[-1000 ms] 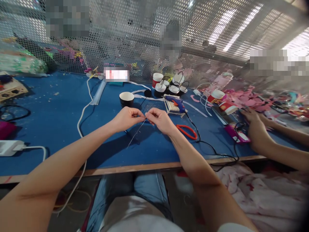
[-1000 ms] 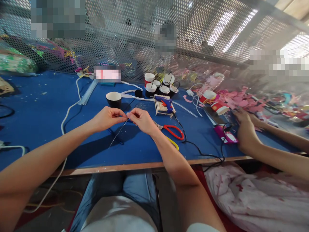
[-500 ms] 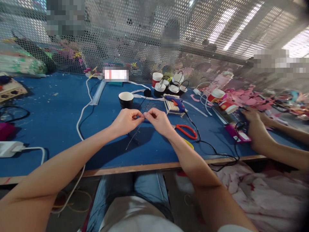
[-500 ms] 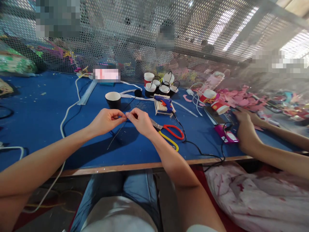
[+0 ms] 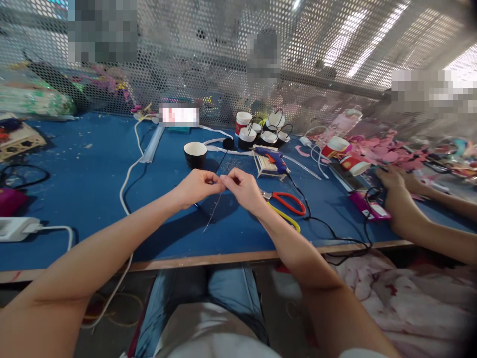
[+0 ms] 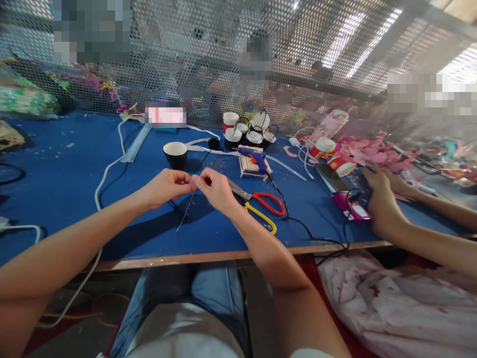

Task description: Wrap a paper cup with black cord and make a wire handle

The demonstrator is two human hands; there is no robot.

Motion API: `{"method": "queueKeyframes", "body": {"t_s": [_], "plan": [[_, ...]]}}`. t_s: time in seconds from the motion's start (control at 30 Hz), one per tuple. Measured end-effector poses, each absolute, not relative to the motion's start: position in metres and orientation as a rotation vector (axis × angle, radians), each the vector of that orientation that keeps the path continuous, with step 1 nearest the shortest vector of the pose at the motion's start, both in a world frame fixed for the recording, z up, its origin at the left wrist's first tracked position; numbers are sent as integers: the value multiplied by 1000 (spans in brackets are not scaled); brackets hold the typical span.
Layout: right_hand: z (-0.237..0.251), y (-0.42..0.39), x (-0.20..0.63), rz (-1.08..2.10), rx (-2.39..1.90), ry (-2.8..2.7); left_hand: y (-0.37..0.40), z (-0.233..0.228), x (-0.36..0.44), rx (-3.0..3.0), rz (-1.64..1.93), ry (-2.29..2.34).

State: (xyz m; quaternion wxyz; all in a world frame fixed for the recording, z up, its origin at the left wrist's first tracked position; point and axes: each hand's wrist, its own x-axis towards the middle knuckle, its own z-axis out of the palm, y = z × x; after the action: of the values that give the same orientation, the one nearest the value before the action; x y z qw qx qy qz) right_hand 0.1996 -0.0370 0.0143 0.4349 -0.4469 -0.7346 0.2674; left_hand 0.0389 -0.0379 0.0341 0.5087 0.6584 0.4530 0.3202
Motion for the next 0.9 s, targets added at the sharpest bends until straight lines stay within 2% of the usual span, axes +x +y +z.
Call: {"method": "queueKeyframes", "body": {"t_s": [0.13,0.33,0.47,0.73,0.9], "plan": [[13,-35,200,696,-1097,-1816,-36,33,38,1553,733,1102],[20,-32,207,1031,-1063,-1685,-36,37,38,1495,717,1057],[24,-33,208,1125,-944,-1746,-37,39,37,1452,705,997],[17,-33,203,814,-1096,-1823,-34,32,37,1686,776,1058],[16,-34,202,796,-1116,-1797,-35,32,37,1673,746,1073]]}}
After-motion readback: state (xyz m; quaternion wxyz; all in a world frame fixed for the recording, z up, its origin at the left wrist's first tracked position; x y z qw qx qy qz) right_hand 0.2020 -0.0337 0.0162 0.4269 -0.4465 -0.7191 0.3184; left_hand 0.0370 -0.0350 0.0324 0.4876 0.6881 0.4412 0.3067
